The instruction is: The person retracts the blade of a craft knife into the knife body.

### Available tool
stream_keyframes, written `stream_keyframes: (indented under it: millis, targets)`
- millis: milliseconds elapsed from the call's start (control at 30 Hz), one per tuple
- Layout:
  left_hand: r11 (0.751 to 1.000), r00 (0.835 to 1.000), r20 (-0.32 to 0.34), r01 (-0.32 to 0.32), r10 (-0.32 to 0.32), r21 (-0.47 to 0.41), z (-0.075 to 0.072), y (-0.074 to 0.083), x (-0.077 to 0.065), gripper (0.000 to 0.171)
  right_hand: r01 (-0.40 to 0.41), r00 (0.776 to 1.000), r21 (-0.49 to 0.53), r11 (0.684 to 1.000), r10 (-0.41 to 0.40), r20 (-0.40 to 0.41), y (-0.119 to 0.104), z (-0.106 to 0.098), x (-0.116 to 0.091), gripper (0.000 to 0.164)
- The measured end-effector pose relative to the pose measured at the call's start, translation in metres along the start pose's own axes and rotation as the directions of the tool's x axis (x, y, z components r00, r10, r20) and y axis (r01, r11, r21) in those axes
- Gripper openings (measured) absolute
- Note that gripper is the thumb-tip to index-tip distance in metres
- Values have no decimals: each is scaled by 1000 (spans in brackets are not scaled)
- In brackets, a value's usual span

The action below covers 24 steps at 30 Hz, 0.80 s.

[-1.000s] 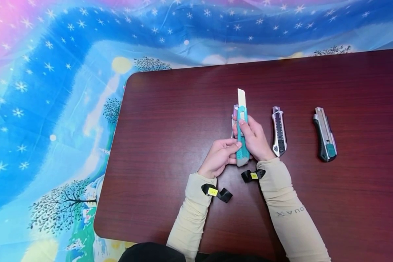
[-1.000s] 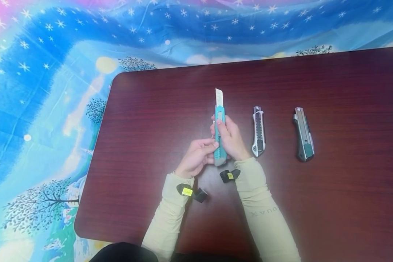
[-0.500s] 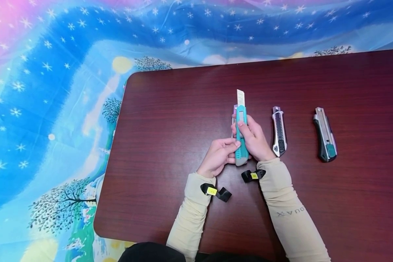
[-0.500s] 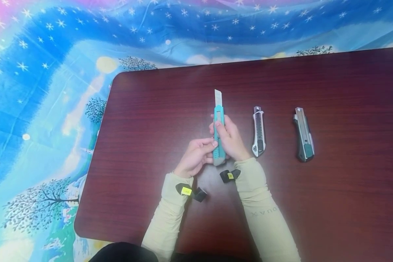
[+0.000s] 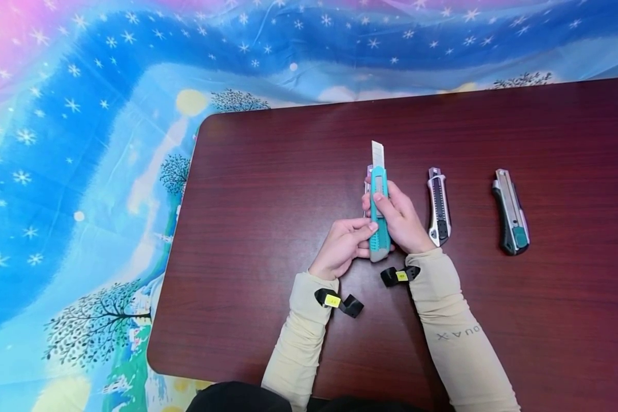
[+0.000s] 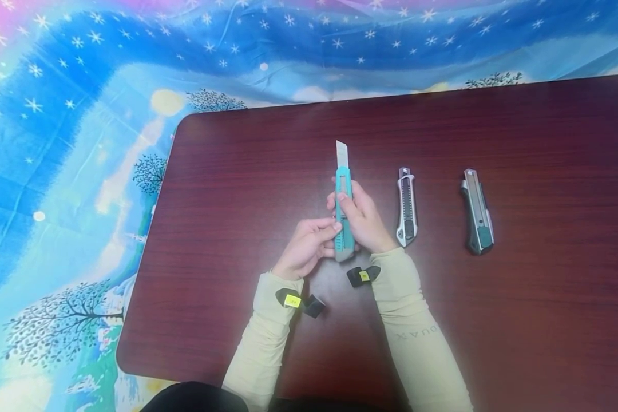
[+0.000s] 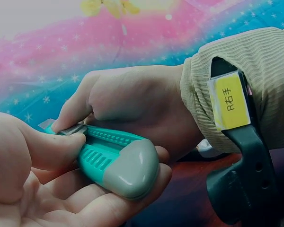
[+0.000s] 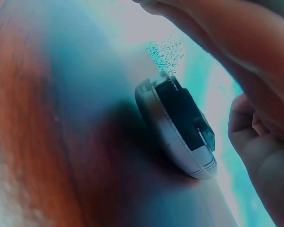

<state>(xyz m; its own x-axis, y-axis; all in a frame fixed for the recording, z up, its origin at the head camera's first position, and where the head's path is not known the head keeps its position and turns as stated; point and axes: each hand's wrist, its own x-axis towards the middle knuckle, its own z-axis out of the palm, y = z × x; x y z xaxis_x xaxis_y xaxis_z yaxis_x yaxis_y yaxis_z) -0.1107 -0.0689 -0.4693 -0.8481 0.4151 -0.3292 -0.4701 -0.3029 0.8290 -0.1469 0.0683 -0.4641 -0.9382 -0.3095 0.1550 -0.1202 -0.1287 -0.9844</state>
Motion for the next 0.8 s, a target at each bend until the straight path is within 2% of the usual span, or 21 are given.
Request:
stream_keyframes:
  millis: [300, 467, 567, 700, 800]
  targets:
    - [1000, 1000, 16, -9, 9, 11, -1, 0, -1, 33, 4, 1000, 33, 999, -5, 29, -2, 0, -1, 32]
    - [1000, 1000, -10, -24, 24, -6, -3, 0, 0, 31, -13, 999, 49, 999, 11, 32, -9, 4, -1, 31]
    - [999, 999, -13, -42, 42, -19, -4, 1, -1, 31, 5, 1000, 75, 997, -6, 16, -12, 7, -1, 31]
    - [997, 996, 51, -70, 71, -20, -1, 4, -1, 34, 17, 999, 149, 989, -11, -37, -13, 6, 0, 23]
    - [996, 990, 112, -87, 88, -13, 3, 4, -1, 35, 15, 997, 214, 977, 2, -79, -13, 1, 0, 23]
